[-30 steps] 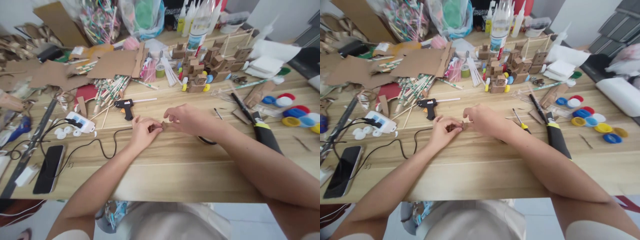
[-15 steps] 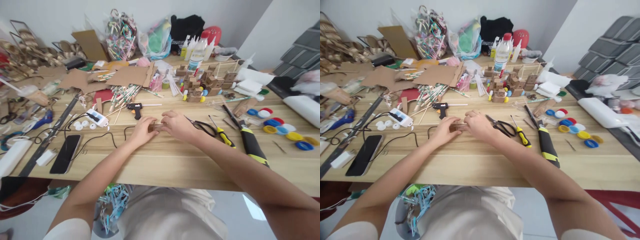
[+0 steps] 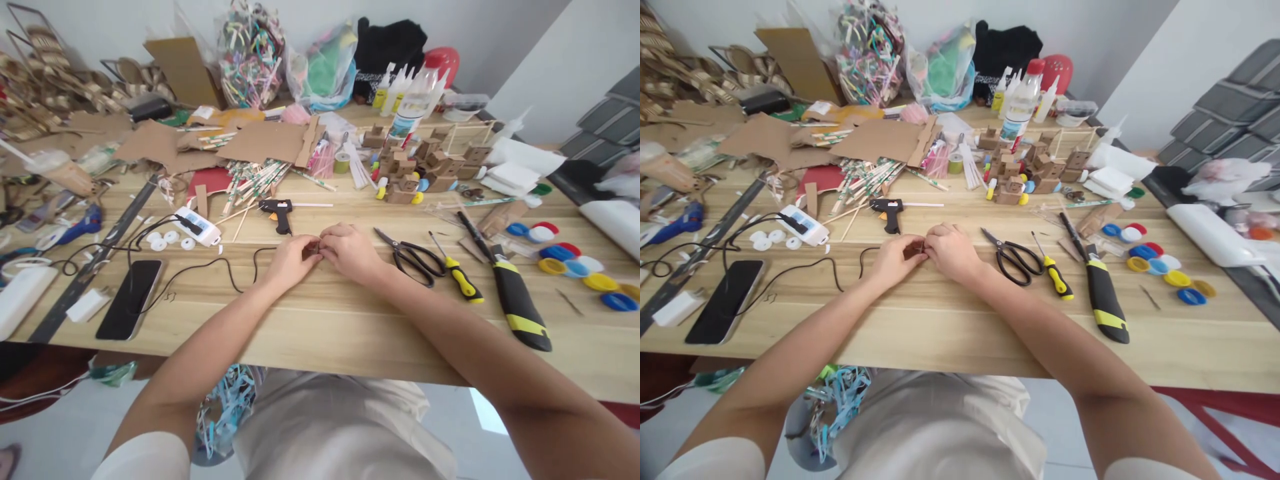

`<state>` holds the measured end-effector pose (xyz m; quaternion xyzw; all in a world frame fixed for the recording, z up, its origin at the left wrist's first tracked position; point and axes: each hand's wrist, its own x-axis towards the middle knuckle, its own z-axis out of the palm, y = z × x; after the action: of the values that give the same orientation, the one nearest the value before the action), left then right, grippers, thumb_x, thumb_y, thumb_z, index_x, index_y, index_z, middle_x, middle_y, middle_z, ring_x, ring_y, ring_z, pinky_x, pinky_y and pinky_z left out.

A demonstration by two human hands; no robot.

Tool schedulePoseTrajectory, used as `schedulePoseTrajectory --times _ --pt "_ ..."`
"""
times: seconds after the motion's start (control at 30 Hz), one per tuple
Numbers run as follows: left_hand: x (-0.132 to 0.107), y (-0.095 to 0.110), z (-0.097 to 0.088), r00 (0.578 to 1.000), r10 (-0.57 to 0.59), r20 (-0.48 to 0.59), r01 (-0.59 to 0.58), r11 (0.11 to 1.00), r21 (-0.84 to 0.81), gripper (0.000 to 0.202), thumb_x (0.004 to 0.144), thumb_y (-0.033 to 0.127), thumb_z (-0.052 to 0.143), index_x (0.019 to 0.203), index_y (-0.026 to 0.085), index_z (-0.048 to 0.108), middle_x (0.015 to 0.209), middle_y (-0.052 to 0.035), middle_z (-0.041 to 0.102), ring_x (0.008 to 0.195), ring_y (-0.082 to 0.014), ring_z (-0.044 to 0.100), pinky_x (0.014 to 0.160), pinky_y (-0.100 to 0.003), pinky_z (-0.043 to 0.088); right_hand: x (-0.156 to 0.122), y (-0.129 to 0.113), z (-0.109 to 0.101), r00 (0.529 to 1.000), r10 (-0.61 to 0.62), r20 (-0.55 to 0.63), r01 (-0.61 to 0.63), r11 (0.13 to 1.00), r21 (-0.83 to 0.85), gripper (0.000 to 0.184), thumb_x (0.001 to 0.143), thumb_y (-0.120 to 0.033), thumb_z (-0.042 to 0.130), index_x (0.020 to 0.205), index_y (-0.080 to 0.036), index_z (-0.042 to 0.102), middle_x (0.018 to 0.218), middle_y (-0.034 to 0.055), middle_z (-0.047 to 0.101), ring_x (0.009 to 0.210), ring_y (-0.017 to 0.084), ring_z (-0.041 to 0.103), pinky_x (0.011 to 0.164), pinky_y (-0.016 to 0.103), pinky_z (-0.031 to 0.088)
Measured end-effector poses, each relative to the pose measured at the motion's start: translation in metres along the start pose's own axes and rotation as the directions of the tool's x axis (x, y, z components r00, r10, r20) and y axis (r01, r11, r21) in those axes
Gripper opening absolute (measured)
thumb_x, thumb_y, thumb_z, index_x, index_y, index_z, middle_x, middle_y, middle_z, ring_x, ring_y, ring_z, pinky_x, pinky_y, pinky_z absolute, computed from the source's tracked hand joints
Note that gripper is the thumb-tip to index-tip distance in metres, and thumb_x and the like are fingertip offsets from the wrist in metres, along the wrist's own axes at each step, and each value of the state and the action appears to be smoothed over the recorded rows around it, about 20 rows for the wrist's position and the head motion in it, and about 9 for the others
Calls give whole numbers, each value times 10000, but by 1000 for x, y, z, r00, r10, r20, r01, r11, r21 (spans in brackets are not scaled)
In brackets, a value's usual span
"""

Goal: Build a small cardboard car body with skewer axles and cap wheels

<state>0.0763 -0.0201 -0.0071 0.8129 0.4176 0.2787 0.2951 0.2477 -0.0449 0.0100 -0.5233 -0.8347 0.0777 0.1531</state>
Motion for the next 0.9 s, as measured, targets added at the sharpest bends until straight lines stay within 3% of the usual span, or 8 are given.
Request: schedulePoseTrajectory --times 0.43,0.9 --pt "1 4 -7 988 -145 56 148 987 -60 229 755 67 766 947 190 749 871 -19 794 812 -181 743 821 -316 598 -2 7 6 1000 -21 1 21 998 62 233 954 -156 534 918 -180 764 1015 132 773 970 262 667 885 393 469" --pt "1 -5 -4 995 -102 22 104 987 -119 242 725 83 809 923 204 739 858 -3 797 787 -176 744 806 -322 614 -4 1 11 998 -14 -59 15 1000 23 236 955 -174 524 946 -200 758 1068 130 778 1014 283 654 925 421 437"
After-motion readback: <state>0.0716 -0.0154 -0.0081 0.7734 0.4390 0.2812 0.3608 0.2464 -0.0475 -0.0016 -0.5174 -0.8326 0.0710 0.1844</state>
